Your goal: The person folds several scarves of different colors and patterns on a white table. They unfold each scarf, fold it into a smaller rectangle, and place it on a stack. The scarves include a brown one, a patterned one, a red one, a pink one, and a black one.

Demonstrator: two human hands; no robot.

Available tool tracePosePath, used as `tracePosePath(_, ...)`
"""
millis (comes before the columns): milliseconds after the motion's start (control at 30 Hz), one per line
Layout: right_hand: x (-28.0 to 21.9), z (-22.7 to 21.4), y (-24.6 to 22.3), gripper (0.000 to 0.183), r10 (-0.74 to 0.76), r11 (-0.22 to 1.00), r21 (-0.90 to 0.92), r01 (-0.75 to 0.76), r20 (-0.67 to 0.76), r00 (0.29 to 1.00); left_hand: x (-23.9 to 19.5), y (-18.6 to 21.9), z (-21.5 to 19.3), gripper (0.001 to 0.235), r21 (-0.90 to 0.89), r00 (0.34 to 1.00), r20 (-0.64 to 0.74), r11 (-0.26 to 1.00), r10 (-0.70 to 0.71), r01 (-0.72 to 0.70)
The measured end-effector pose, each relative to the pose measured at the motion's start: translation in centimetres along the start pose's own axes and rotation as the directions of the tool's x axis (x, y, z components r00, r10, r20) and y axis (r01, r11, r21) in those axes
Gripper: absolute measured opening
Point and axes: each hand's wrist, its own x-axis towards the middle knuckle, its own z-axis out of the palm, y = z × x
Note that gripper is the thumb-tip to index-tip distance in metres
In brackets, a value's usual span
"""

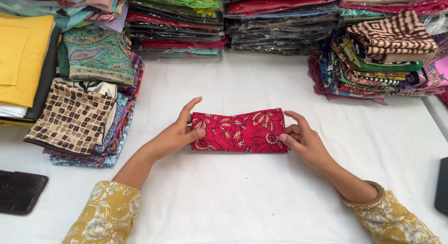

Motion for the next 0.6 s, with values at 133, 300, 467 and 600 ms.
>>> tracePosePath(133,-0.2,0.5,0.4,0.063,-0.01,0.997,-0.08,0.006,-0.056,0.998,0.4,-0.7,0.2,0.089,0.061,0.997,0.063,0.997,-0.05,0.046)
tracePosePath(300,-0.7,0.8,0.4,0.023,-0.044,0.964,-0.266,0.021,-0.081,0.996,3.8,-8.5,0.2,0.04,-0.152,0.938,-0.29,0.959,0.188,-0.239)
tracePosePath(467,-0.5,0.3,-0.8,0.022,-0.013,0.934,-0.358,0.015,0.009,1.0,1.8,-3.7,1.2,0.036,0.131,0.971,-0.239,0.99,-0.024,0.057)
tracePosePath(600,-0.6,0.6,-1.0,0.022,0.018,0.937,-0.35,-0.011,0.017,1.0,2.0,-5.4,1.2,0.044,0.601,0.95,-0.229,0.799,0.213,-0.035)
